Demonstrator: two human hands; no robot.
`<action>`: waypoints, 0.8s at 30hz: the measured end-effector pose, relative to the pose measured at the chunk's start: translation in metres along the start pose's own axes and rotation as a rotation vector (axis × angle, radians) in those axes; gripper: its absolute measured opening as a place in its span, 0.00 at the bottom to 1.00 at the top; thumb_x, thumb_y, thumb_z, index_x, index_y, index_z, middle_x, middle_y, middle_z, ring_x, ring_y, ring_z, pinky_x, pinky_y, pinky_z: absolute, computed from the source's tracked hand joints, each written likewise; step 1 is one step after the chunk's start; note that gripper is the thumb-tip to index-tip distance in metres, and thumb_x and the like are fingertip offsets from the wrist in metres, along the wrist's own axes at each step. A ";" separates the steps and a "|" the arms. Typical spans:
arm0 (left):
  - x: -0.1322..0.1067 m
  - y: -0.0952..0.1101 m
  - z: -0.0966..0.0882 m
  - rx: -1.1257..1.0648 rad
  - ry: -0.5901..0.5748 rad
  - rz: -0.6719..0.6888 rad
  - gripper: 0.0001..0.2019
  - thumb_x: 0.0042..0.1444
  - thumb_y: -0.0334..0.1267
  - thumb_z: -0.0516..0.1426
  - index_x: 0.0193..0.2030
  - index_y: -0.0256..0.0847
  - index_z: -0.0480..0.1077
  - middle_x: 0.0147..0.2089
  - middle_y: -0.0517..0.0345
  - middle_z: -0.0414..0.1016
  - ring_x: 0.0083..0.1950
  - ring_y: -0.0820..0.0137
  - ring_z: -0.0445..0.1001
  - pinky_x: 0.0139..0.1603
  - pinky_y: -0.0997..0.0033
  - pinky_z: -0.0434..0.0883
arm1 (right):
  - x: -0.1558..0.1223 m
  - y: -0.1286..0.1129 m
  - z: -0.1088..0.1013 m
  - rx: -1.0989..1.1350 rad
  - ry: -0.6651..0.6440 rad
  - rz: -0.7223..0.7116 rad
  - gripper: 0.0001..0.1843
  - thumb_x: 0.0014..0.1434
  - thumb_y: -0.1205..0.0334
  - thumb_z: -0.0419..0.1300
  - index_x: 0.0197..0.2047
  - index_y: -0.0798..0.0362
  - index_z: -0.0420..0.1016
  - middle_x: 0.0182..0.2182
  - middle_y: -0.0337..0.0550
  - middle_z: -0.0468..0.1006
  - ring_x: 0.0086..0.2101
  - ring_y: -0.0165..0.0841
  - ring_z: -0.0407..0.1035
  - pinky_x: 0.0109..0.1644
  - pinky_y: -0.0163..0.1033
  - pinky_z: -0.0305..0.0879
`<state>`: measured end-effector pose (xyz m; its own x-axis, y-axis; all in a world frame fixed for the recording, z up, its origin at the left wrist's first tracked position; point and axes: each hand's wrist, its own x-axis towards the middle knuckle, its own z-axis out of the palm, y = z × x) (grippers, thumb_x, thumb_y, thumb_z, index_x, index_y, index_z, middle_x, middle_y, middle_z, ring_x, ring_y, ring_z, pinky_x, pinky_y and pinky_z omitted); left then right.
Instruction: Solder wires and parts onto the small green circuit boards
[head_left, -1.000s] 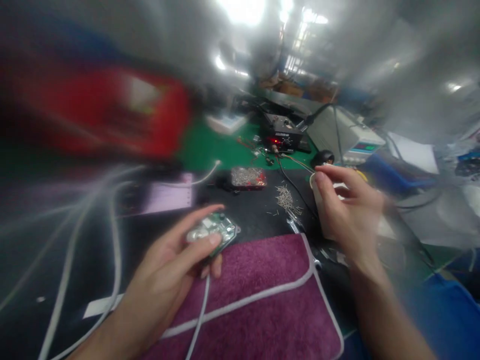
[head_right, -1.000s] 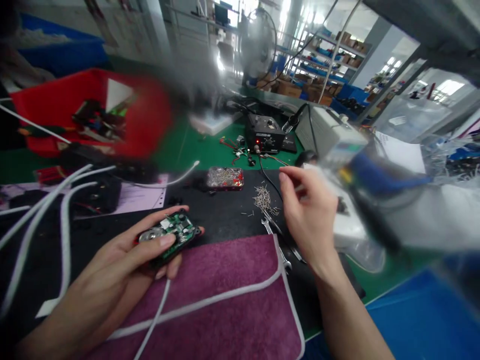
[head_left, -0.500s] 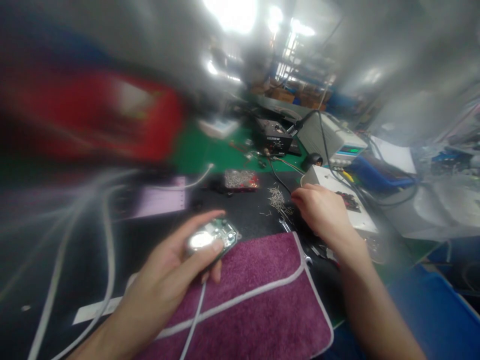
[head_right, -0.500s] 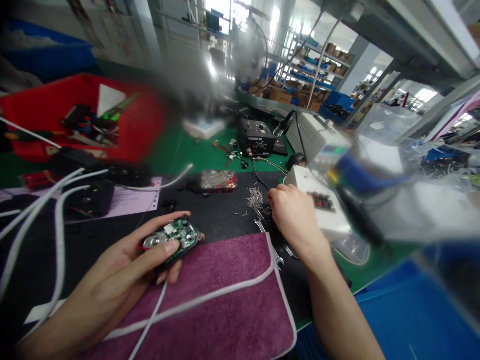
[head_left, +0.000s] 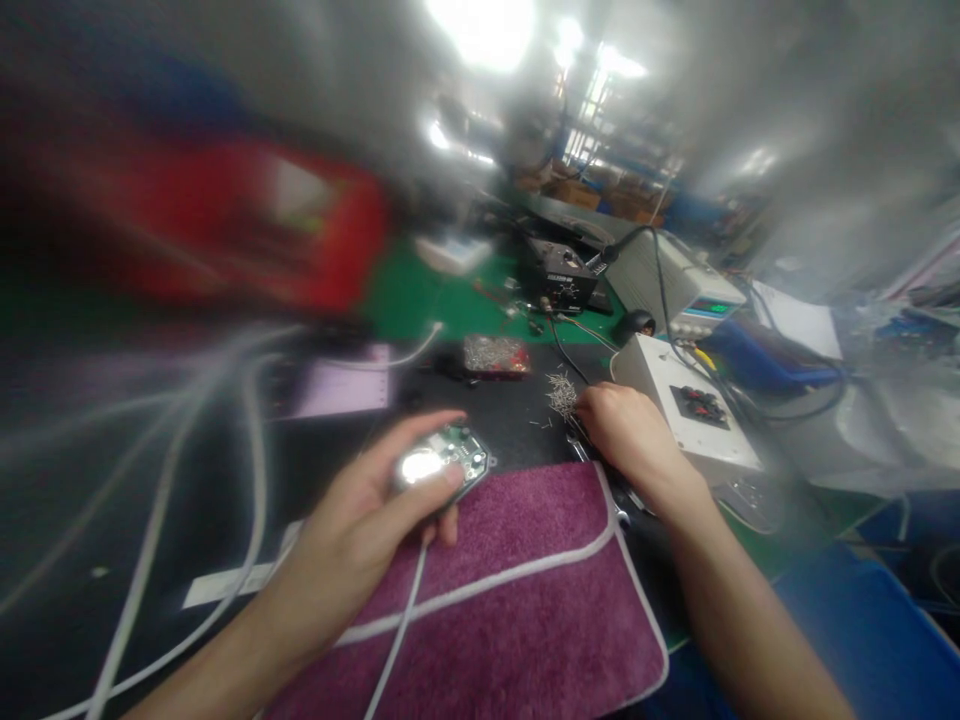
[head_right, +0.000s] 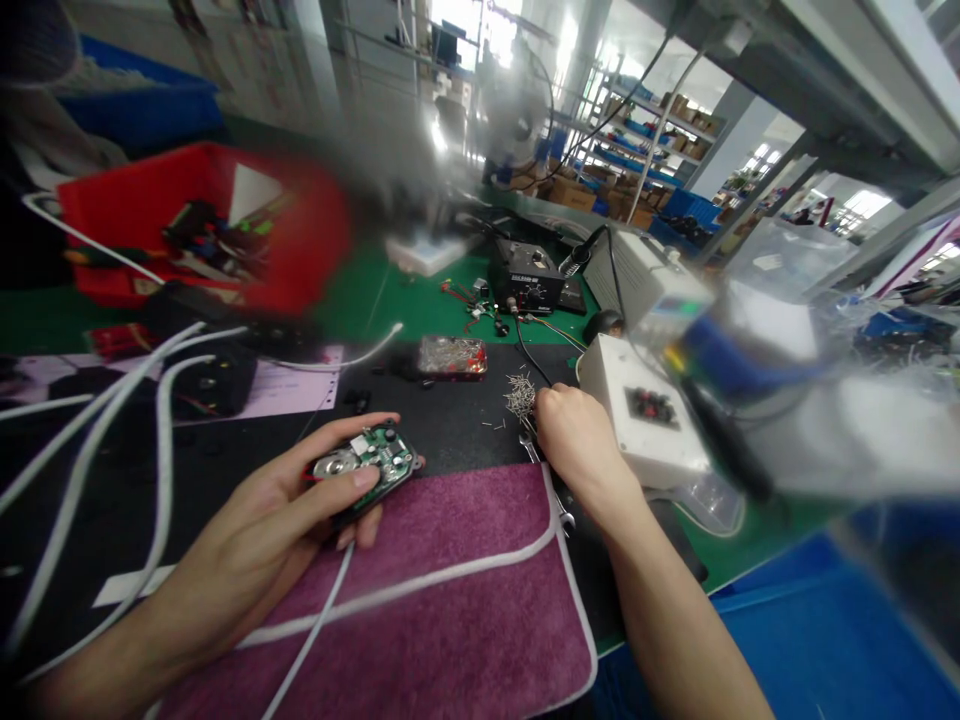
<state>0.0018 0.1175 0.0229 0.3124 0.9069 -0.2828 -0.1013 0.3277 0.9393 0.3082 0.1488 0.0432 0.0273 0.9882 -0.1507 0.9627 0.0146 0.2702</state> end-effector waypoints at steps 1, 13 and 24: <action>0.000 -0.001 0.000 0.000 -0.002 0.009 0.33 0.63 0.52 0.68 0.73 0.47 0.69 0.35 0.57 0.82 0.29 0.68 0.75 0.36 0.68 0.71 | 0.001 0.001 0.001 0.007 -0.005 0.003 0.14 0.77 0.54 0.65 0.51 0.59 0.78 0.46 0.45 0.79 0.45 0.35 0.77 0.53 0.45 0.79; -0.001 0.005 -0.002 0.012 -0.064 0.005 0.34 0.65 0.53 0.67 0.73 0.43 0.68 0.32 0.58 0.79 0.31 0.67 0.75 0.36 0.67 0.70 | -0.004 0.002 0.003 0.230 0.125 0.007 0.13 0.77 0.56 0.65 0.46 0.59 0.77 0.40 0.42 0.77 0.41 0.33 0.76 0.51 0.43 0.78; -0.003 0.004 0.003 0.000 -0.065 0.036 0.32 0.68 0.51 0.65 0.74 0.44 0.65 0.30 0.61 0.79 0.32 0.67 0.76 0.38 0.67 0.72 | -0.029 -0.031 -0.022 0.922 0.417 -0.190 0.17 0.77 0.50 0.60 0.51 0.56 0.79 0.43 0.47 0.84 0.37 0.33 0.79 0.38 0.35 0.75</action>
<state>0.0033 0.1156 0.0285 0.3692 0.8990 -0.2356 -0.1132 0.2951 0.9487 0.2712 0.1231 0.0602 -0.0729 0.9587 0.2749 0.7788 0.2269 -0.5848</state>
